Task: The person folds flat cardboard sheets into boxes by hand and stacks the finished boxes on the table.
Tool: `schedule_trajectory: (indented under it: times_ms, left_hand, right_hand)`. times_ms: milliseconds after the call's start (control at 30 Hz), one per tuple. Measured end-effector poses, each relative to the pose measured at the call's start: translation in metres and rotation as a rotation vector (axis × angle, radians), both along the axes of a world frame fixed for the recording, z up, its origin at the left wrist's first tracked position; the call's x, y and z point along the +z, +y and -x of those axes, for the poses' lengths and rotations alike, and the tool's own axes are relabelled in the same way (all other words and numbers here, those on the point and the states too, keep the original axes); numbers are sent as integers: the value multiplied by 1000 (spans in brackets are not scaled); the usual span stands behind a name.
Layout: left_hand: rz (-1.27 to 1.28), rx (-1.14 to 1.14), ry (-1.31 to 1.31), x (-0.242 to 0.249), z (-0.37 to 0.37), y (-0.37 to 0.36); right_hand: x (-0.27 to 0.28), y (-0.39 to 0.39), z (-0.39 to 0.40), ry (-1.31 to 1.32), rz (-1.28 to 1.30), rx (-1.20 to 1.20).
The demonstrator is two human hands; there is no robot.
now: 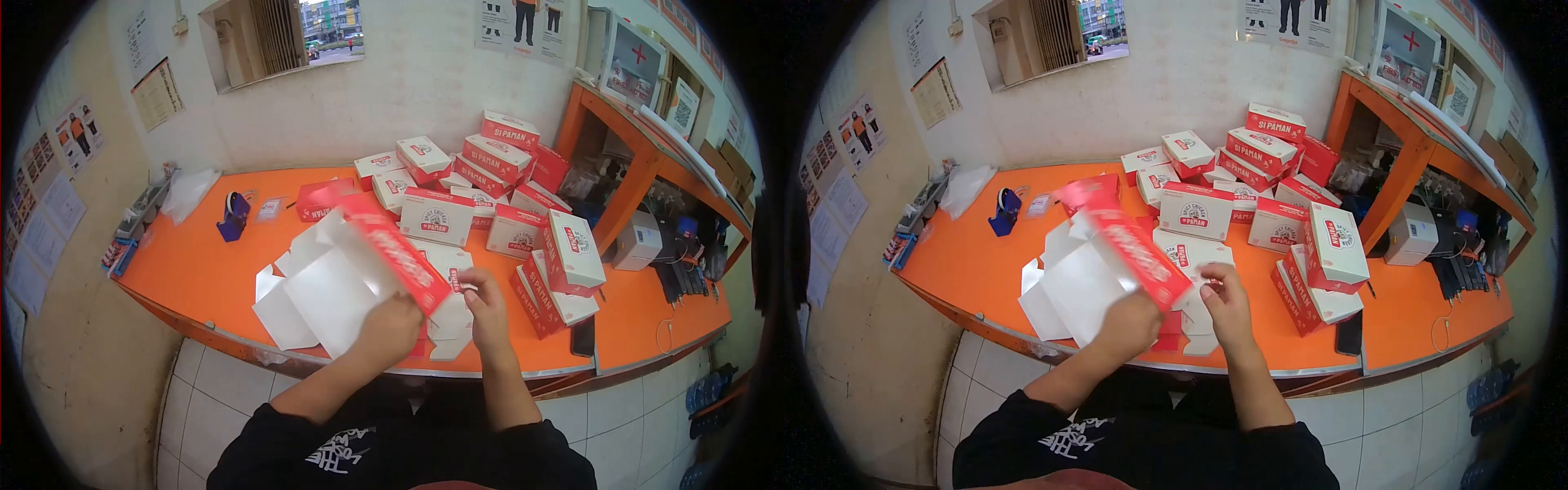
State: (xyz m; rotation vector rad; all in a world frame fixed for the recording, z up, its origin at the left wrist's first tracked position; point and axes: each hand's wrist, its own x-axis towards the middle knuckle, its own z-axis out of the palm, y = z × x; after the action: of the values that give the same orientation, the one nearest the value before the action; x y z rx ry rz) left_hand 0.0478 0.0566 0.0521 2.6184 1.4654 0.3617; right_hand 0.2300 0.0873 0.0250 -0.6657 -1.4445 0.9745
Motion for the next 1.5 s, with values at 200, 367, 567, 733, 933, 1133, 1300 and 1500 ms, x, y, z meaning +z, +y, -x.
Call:
schedule_trajectory:
  times_ms: [200,367,567,733,933,1133,1300,1500]
  left_hand:
    - [72,-240,244,-97,-22,-28]
    - [1188,-658,-1945,-47,19,-10]
    - [857,-202,-2031,-3,-1,-21]
    - [257,-97,-1700,-26,-26,-28]
    - [384,-74,-1503,-10,5,-19]
    - [437,-67,-1427,-9,-16,-29]
    - [368,227,-1110,-15,-15,-29]
    - [120,111,-1028,-3,-8,-39]
  right_hand:
    - [-27,0,7,34,64,-229]
    - [32,-31,-8,-460,-484,-12]
    - [40,-61,27,565,-149,63]
    - [38,-47,21,-400,-482,-360]
    - [29,-33,-3,-271,-462,49]
    - [6,-22,17,-293,-457,-216]
    - [29,-29,14,-379,-431,-94]
    - [30,-43,31,-532,-740,-379]
